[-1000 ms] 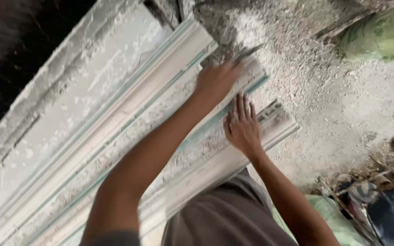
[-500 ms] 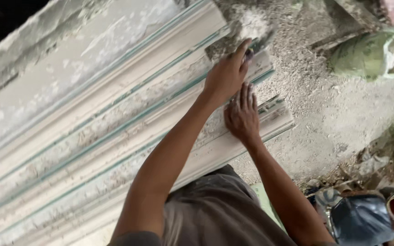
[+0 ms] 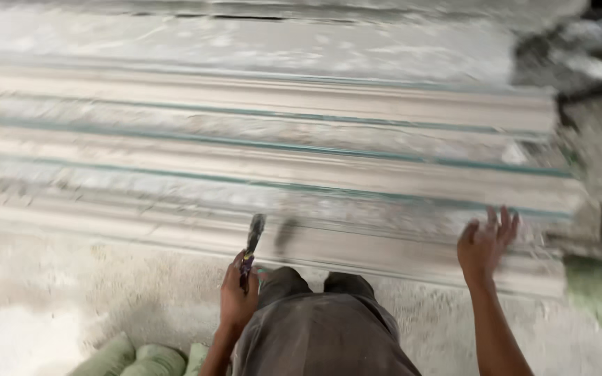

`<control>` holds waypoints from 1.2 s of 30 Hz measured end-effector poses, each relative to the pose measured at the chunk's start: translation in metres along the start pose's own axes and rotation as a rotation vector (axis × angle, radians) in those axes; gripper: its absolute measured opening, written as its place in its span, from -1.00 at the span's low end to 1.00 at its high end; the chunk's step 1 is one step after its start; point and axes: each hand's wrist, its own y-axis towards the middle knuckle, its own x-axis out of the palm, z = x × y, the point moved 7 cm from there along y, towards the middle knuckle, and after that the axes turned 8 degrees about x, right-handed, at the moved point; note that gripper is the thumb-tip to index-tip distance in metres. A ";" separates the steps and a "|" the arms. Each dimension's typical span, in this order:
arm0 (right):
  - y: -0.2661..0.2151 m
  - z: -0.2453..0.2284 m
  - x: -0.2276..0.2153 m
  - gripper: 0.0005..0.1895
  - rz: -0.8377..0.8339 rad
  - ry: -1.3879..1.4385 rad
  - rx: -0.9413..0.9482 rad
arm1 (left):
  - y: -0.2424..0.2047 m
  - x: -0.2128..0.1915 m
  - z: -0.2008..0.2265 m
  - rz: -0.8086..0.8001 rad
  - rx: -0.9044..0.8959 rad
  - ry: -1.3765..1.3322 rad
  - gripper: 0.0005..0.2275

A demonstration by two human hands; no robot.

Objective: The person scrapes dried plaster residue from stacked white decorative molding pieces using a small metal scraper. They work along the length of the pieces, removing chunks of dried material and occasionally wiping the surface with their hand.

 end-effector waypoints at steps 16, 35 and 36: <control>-0.350 -0.562 0.211 -0.72 -0.802 0.545 -0.254 | -0.165 -0.304 -0.264 0.511 -0.315 -0.410 -0.58; -0.529 -1.000 0.400 -0.48 -1.393 0.219 -0.904 | -0.016 -0.613 -0.455 0.656 -0.574 -0.448 -0.69; -0.536 -1.031 0.398 -0.48 -1.398 0.212 -0.899 | 0.000 -0.648 -0.448 0.652 -0.582 -0.453 -0.69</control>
